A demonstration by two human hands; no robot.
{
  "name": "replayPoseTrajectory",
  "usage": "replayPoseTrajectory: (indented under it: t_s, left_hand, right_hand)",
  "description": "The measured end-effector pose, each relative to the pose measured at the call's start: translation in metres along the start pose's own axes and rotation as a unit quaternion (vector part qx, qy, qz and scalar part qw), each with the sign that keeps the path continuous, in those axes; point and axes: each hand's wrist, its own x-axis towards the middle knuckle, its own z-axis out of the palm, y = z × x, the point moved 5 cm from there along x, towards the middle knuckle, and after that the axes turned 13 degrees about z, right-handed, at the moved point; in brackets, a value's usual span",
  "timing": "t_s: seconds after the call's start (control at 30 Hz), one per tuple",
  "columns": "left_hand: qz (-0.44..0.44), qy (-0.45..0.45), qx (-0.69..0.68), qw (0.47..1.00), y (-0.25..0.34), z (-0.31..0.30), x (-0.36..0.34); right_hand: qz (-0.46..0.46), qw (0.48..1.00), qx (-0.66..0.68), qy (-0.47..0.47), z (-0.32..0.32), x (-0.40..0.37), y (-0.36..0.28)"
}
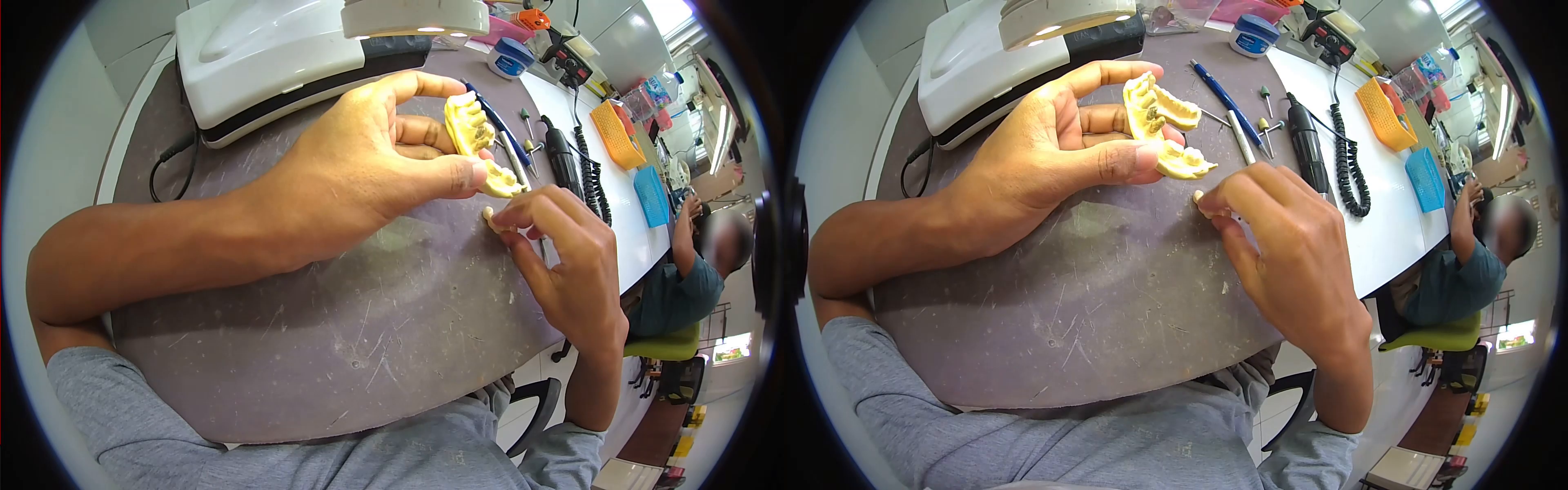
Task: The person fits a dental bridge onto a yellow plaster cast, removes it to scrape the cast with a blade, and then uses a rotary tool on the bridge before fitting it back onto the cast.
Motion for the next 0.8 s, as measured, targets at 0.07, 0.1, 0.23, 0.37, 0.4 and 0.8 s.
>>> replayPoseTrajectory:
  t_s: [0.07, 0.1, 0.23, 0.37, 0.4, 0.8]
  left_hand:
    - [-0.024, -0.013, 0.002, 1.000, 0.002, -0.001, 0.000]
    - [-0.046, -0.026, 0.003, 0.999, 0.002, -0.001, 0.000]
    - [-0.026, -0.051, 0.019, 0.998, 0.001, 0.001, 0.001]
    - [0.021, -0.016, 0.051, 0.998, 0.006, 0.005, -0.001]
    - [0.023, -0.005, 0.061, 0.998, 0.008, 0.005, -0.002]
    - [-0.030, -0.008, 0.093, 0.995, 0.006, 0.004, -0.011]
  right_hand:
    - [-0.046, 0.999, 0.001, 0.005, 0.000, -0.003, -0.005]
    - [-0.046, 0.999, 0.003, 0.005, 0.000, -0.003, -0.005]
    - [0.003, 0.997, 0.073, 0.009, 0.002, -0.005, -0.006]
    - [0.045, 0.996, 0.071, -0.002, 0.001, -0.005, -0.002]
    - [0.045, 0.996, 0.071, -0.002, 0.001, -0.006, -0.001]
    - [0.056, 0.993, 0.055, 0.086, -0.001, -0.012, 0.000]
